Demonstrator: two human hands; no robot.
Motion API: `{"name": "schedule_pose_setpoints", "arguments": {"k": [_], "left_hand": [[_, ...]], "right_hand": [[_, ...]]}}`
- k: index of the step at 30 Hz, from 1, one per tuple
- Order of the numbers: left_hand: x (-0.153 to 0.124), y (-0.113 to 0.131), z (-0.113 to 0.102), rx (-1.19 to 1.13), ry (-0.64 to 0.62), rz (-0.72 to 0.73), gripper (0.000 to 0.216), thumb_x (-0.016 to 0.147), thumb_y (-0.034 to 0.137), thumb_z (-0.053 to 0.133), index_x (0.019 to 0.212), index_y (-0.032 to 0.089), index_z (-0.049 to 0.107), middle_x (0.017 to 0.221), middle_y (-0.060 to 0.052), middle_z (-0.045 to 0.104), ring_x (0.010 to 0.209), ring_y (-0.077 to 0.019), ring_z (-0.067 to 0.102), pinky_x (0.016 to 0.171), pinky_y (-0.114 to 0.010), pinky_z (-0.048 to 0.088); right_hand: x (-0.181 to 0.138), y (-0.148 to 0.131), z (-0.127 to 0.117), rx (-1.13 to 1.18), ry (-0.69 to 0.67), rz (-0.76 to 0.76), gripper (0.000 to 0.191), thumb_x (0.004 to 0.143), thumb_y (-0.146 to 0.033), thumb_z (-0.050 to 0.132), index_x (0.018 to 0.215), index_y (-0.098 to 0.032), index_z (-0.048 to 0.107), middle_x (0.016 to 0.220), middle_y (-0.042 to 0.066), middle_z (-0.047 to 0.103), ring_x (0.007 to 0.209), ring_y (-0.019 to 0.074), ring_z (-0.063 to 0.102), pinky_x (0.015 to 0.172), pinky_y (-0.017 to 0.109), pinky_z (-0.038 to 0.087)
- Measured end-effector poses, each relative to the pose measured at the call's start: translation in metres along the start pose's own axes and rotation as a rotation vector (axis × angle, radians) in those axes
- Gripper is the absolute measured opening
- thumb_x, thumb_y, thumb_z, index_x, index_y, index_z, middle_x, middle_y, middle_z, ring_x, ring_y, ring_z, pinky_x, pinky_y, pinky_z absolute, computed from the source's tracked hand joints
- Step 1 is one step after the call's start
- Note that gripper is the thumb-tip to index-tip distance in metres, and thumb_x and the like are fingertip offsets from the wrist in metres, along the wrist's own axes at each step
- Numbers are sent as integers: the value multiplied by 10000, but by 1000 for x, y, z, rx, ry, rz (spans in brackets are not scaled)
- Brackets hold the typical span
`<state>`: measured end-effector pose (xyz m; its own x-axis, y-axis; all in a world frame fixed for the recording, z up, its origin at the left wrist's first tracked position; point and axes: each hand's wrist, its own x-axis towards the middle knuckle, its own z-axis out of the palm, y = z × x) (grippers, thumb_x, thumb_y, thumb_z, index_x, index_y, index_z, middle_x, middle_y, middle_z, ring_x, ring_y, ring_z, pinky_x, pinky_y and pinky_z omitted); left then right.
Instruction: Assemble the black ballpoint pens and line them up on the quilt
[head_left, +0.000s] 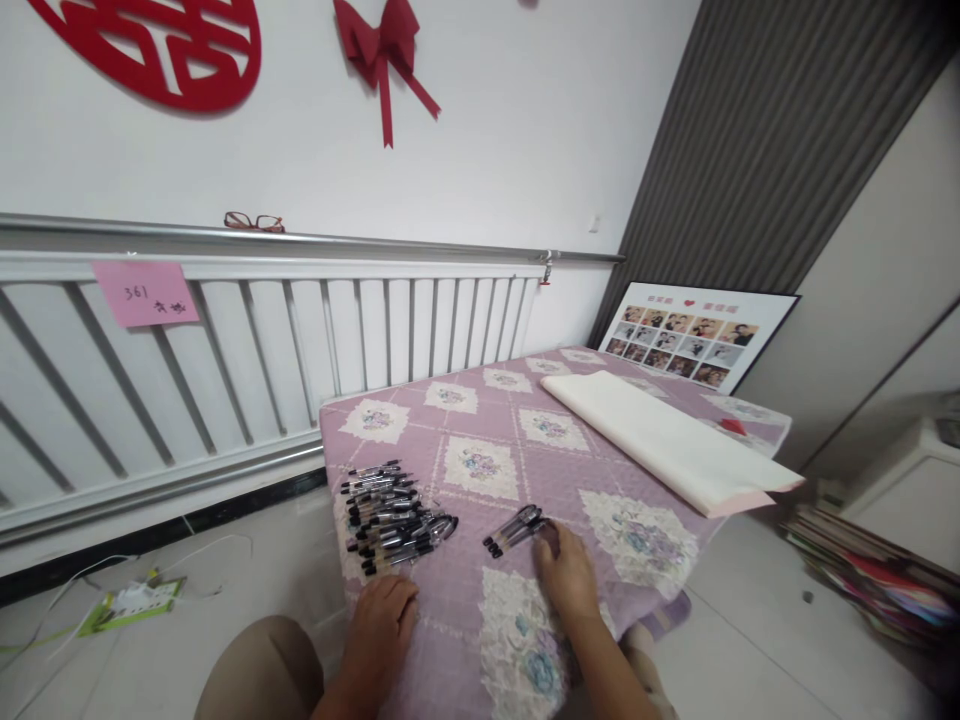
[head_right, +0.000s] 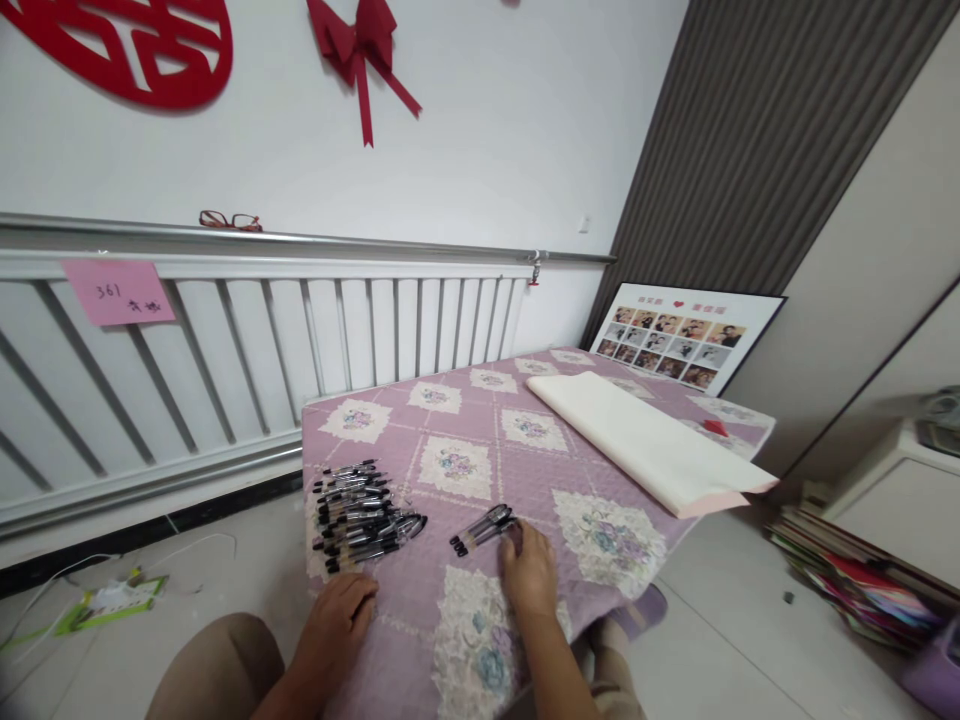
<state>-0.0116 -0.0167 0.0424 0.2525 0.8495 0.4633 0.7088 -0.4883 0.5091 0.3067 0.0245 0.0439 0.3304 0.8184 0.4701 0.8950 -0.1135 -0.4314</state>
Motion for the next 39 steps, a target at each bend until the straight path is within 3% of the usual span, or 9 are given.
{"name": "schedule_pose_setpoints", "arguments": {"k": [6, 14, 31, 35, 39], "left_hand": [[-1, -2, 1, -7, -11, 3, 165, 846, 179, 485, 912, 232, 626, 912, -32, 655, 880, -192, 586, 852, -384, 454], [-2, -4, 3, -12, -12, 7, 158, 862, 206, 470, 913, 224, 619, 926, -44, 652, 892, -199, 582, 866, -396, 446], [1, -1, 1, 14, 4, 19, 173, 837, 140, 472, 906, 215, 612, 901, -39, 639, 881, -194, 577, 857, -384, 443], [2, 6, -5, 75, 32, 5, 225, 815, 125, 480, 964, 232, 610, 988, -36, 622, 965, -203, 552, 905, -395, 405], [4, 15, -10, 186, 57, -113, 334, 776, 123, 496, 1063, 259, 601, 1138, -36, 580, 1107, -235, 478, 964, -428, 326]], "right_hand": [[1, -4, -1, -79, -120, 94, 419, 820, -279, 410, 1214, -176, 509, 1212, 117, 569, 1141, 280, 487, 909, 408, 381], [1, -10, -5, -71, -179, 119, 431, 824, -287, 387, 1239, -226, 485, 1230, 100, 568, 1154, 283, 489, 880, 440, 388], [-1, 2, 0, 79, -62, 77, 437, 808, -348, 405, 1149, -109, 542, 1112, 147, 618, 1030, 268, 559, 911, 382, 409], [-4, 1, 0, 97, -47, 63, 428, 808, -359, 410, 1128, -114, 555, 1103, 152, 618, 1023, 271, 559, 908, 393, 408], [-6, 1, 2, 113, -32, 35, 411, 804, -370, 411, 1097, -129, 568, 1073, 139, 629, 1004, 262, 564, 906, 395, 408]]}}
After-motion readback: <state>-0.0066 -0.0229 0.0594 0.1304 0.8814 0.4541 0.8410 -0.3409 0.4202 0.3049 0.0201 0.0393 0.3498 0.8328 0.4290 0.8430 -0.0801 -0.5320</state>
